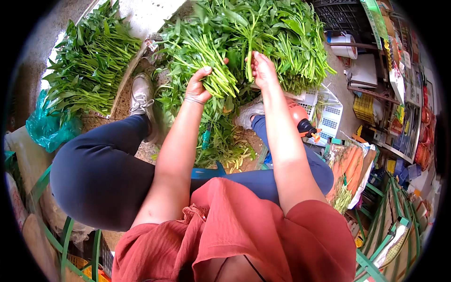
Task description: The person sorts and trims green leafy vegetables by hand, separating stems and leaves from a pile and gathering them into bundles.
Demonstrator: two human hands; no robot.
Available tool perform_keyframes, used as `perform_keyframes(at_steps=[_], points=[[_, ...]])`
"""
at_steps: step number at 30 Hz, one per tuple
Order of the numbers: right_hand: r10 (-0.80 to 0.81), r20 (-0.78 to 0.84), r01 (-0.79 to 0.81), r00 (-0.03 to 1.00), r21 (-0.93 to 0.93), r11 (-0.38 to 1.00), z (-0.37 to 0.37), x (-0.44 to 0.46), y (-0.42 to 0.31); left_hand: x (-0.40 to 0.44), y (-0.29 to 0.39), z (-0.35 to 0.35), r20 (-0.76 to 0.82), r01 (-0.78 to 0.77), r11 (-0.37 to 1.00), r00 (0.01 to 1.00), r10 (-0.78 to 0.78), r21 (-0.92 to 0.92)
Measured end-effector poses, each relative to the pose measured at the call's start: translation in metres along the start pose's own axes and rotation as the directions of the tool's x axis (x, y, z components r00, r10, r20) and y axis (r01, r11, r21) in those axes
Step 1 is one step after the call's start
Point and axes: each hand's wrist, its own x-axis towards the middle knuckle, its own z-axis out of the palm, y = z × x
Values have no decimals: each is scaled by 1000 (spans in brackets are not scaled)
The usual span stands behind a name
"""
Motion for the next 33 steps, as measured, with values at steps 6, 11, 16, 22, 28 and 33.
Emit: perform_keyframes(at_steps=[6,11,16,22,28,33], points=[[21,12,-22,1000,130,991,13,-15,2,-1,-11,-4,-30,21,1000,999,-22,-11],[-184,64,178,981,85,980,30,-34,9,-2,-10,-4,16,39,999,999,-39,-8],[-360,114,376,926,-200,905,33,-22,31,-3,-13,-8,-163,73,987,985,-49,144],[-745,117,224,657,-974,45,8,4,-15,-1,-9,5,81,12,999,997,-10,-31],[-399,236,165,886,-965,-205,-5,32,-39,7,3,22,194,-147,972,964,182,-184],[-233,34,210,972,-572,793,-14,39,-53,7,14,13,154,-211,950,956,249,-230]])
